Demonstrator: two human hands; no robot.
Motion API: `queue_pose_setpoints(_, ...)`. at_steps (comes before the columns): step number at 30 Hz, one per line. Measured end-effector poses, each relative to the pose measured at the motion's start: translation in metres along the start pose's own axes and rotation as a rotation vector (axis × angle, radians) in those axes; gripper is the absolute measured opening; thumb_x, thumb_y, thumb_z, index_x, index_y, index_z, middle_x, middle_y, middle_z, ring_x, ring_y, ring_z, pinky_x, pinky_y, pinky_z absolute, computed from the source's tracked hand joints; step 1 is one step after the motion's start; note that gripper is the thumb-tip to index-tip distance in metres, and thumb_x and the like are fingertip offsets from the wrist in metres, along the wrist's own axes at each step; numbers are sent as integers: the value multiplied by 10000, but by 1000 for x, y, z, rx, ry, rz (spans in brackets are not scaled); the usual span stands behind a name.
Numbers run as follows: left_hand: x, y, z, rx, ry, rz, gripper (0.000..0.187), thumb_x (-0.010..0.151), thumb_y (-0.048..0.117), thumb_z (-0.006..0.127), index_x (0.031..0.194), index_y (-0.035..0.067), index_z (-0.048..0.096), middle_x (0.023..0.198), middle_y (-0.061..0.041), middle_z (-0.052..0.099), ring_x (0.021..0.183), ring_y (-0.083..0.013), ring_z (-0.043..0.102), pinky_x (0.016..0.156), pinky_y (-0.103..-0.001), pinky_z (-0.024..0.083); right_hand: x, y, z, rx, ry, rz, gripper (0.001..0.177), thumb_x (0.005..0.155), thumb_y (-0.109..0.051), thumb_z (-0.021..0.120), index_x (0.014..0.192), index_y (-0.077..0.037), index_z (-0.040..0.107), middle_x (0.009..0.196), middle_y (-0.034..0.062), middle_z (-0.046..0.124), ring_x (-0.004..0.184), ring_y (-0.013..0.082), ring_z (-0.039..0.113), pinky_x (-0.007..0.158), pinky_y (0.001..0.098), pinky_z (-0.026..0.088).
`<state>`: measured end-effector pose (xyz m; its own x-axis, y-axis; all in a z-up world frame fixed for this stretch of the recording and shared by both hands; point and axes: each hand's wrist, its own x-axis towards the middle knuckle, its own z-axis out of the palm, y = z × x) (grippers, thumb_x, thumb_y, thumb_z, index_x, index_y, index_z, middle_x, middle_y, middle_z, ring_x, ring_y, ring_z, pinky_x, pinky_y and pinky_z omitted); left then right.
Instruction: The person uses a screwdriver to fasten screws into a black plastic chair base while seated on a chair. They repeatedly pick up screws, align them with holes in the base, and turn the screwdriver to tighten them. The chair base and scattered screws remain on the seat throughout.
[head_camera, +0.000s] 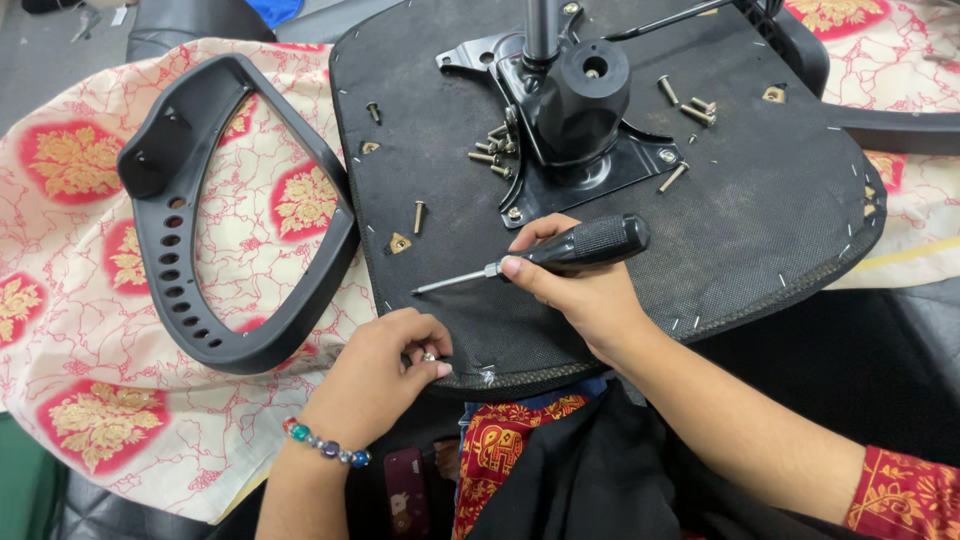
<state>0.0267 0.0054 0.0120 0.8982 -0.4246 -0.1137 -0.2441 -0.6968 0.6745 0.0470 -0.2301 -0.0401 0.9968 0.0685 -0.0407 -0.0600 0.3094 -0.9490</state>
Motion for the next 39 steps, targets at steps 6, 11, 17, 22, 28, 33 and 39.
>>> queue_pose_setpoints(6,-5,5,10,126,154,-78,186,744,190,815,821,70,695,688,-60,592,629,-209,602,608,-350,496,-1,2,1,39,-7,-13,220,855,-122,822,1019,-64,687,785,-41,615,670,29,518,572,198,389)
queue_pose_setpoints(11,-7,17,24,255,301,-204,312,829,362,816,849,85,676,704,-35,591,630,-200,571,584,-380,466,0,1,3,-77,10,-71,207,852,-137,821,1000,-62,697,872,-25,672,802,51,610,708,212,476)
queue_pose_setpoints(17,-10,11,14,-75,146,-126,340,690,203,854,971,96,697,827,-12,602,595,-188,532,599,-329,486,-1,-1,3,-73,22,-77,210,850,-139,824,996,-56,698,890,-20,676,833,58,617,737,221,485)
queue_pose_setpoints(22,-7,-7,5,-72,8,-37,258,692,84,801,937,77,718,829,-34,618,683,-153,600,653,-298,512,-2,4,-1,-35,22,-71,216,850,-132,820,1008,-64,689,857,-28,666,782,47,609,690,207,476)
queue_pose_setpoints(28,-1,4,2,96,55,-204,242,694,208,854,808,53,709,718,-52,667,659,-183,660,622,-334,517,0,2,0,16,22,-49,220,860,-128,825,1016,-51,691,762,-29,629,637,38,527,551,203,394)
queue_pose_setpoints(33,3,21,14,227,165,-306,327,808,324,811,937,70,650,694,-81,647,642,-221,627,620,-375,485,1,4,-2,-15,25,-59,209,869,-112,812,1025,-53,685,770,-27,639,644,34,533,550,201,395)
queue_pose_setpoints(39,-5,8,3,-11,59,40,322,661,166,856,885,47,658,810,-51,634,656,-163,632,616,-320,525,1,3,-1,40,42,-45,214,862,-102,810,1026,-56,681,767,-26,638,632,40,539,548,203,410)
